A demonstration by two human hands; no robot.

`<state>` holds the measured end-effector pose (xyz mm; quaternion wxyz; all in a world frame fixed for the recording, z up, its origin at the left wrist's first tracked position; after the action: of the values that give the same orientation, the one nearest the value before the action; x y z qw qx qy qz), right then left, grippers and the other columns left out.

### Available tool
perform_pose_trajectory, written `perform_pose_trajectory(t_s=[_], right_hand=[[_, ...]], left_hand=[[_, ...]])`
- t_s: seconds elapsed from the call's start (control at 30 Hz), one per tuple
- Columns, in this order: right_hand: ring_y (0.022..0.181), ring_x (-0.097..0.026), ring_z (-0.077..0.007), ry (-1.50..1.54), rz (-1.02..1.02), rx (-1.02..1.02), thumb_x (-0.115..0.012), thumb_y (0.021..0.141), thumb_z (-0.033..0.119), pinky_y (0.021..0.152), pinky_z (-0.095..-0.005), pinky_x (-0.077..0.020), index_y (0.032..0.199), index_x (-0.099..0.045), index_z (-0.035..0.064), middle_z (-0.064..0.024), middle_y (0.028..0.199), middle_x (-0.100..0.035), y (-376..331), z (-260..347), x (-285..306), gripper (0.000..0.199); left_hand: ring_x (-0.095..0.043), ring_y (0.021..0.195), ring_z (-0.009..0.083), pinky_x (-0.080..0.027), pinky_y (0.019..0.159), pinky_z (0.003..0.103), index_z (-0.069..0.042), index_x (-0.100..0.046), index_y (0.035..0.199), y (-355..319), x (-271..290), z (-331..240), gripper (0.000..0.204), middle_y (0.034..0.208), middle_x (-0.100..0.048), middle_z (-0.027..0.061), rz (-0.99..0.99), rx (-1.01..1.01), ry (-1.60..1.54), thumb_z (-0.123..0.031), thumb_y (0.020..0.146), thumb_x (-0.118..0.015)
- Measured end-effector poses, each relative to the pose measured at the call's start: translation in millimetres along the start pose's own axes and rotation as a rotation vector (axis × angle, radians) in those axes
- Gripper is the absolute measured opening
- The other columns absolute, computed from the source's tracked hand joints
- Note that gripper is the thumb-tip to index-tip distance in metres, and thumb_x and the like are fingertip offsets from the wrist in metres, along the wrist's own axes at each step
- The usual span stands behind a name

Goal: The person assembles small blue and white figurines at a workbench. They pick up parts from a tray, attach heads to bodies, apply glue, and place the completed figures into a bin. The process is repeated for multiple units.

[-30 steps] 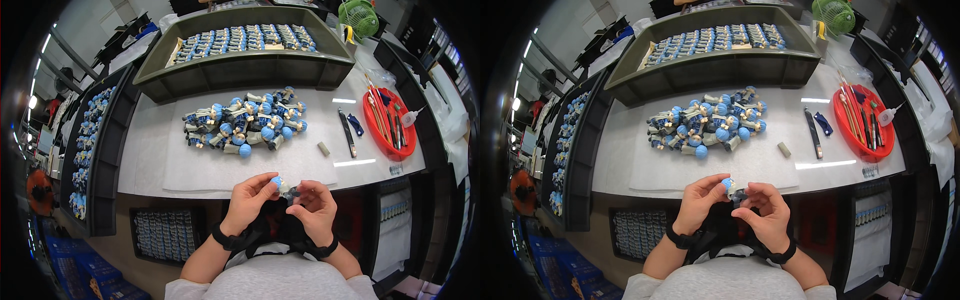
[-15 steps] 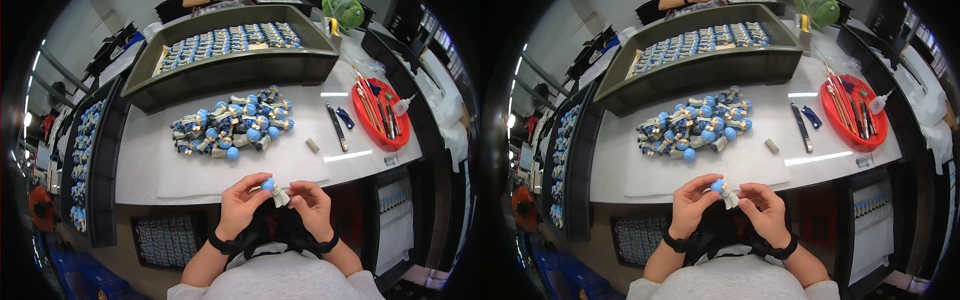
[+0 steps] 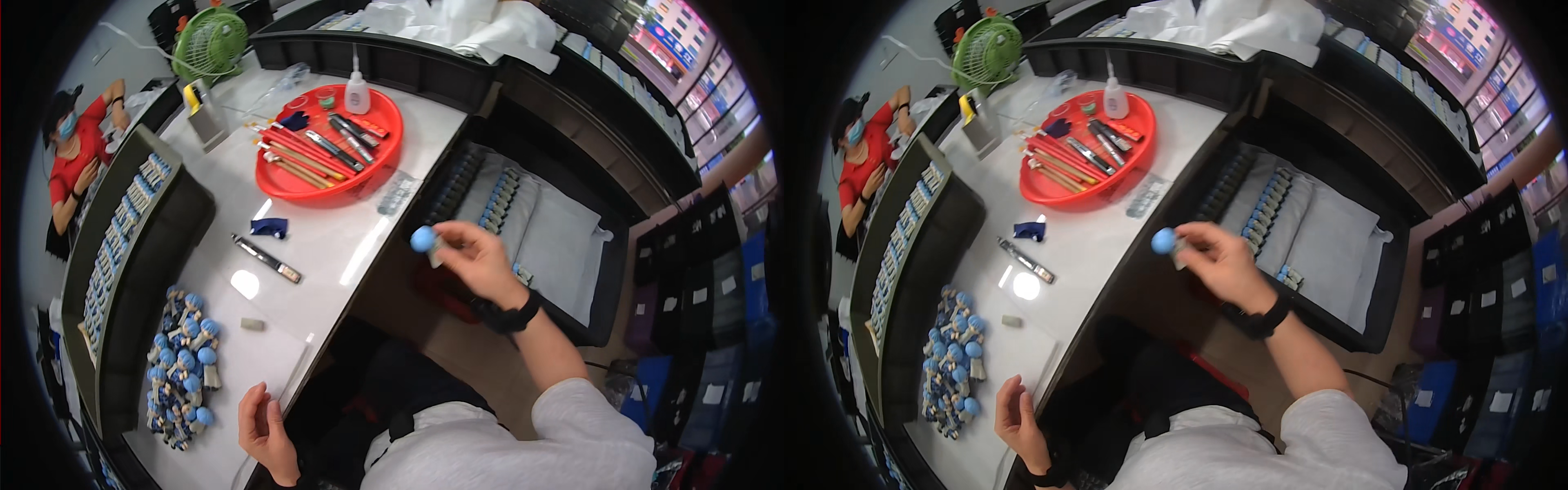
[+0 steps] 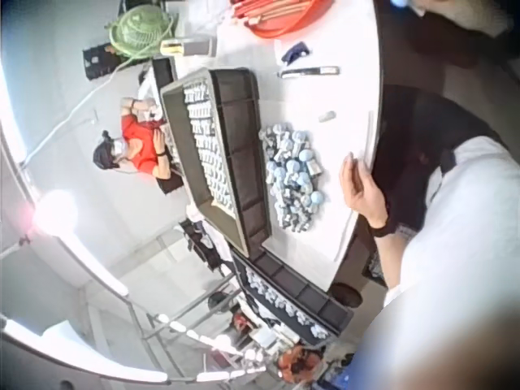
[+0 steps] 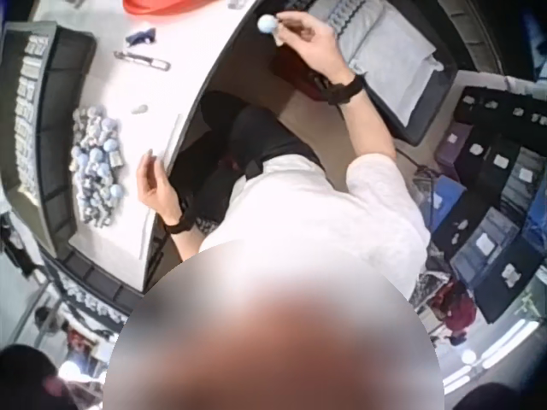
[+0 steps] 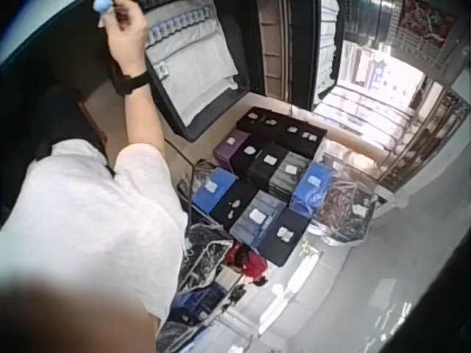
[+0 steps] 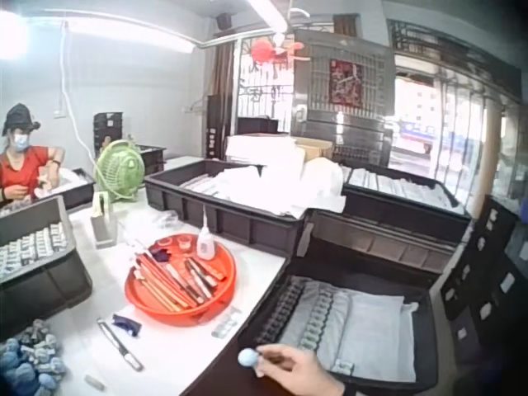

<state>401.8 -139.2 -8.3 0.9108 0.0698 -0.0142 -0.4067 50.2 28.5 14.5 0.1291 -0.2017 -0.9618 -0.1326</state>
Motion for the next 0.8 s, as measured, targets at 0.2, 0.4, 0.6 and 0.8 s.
perform_pose_trajectory(t_s=[0.2, 0.4, 0.6, 0.8], right_hand=[[0.078, -0.062, -0.0156, -0.760, -0.318, -0.213, -0.072, 0.070, 0.002, 0.073, -0.0277, -0.0508, 0.101, -0.064, 0.0005, -0.0070, 0.082, -0.065, -12.0, -92.9, 232.8, 0.032], [0.069, -0.064, -0.0166, -0.909, -0.057, -0.682, -0.074, 0.067, 0.001, 0.064, -0.0288, -0.0517, 0.091, -0.065, -0.0013, -0.0082, 0.076, -0.065, -45.5, -184.1, 297.6, 0.026], [0.068, -0.064, -0.0173, -0.774, -0.052, -0.823, -0.079, 0.064, 0.004, 0.062, -0.0307, -0.0522, 0.083, -0.064, -0.0008, -0.0101, 0.076, -0.065, -49.3, -205.3, 296.6, 0.024], [0.074, -0.065, -0.0238, -1.042, 0.034, -0.660, -0.081, 0.057, 0.008, 0.068, -0.0337, -0.0515, 0.079, -0.065, 0.0030, -0.0118, 0.079, -0.067, -35.4, -227.1, 303.7, 0.027]], left_hand=[[-0.056, 0.098, 0.0150, -0.043, 0.088, 0.026, 0.004, -0.061, 0.108, -1.2, -6.9, -1.6, 0.020, 0.109, -0.059, 0.0086, -0.023, -0.048, 0.170, 0.003, 0.088, -0.054], [-0.056, 0.097, 0.0156, -0.042, 0.088, 0.027, 0.003, -0.061, 0.106, -0.7, -7.7, -3.8, 0.021, 0.108, -0.059, 0.0090, -0.011, -0.061, 0.252, 0.005, 0.086, -0.054], [-0.054, 0.099, 0.0160, -0.042, 0.087, 0.027, 0.003, -0.060, 0.105, -2.1, -14.2, -4.7, 0.021, 0.110, -0.057, 0.0097, -0.026, -0.035, 0.195, 0.007, 0.085, -0.055], [-0.057, 0.096, 0.0177, -0.046, 0.080, 0.024, 0.004, -0.060, 0.102, -4.0, -12.8, -3.5, 0.021, 0.110, -0.057, 0.0113, -0.054, -0.089, 0.185, 0.010, 0.083, -0.056]])
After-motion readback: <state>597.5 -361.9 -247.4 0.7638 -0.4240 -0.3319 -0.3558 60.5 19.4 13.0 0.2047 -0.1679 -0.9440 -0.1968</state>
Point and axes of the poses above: each hand's wrist, its own y-axis towards the middle knuckle, its own x-axis out of the back of the hand, z = x × y, the point moved 5 cm from there along y, towards the middle knuckle
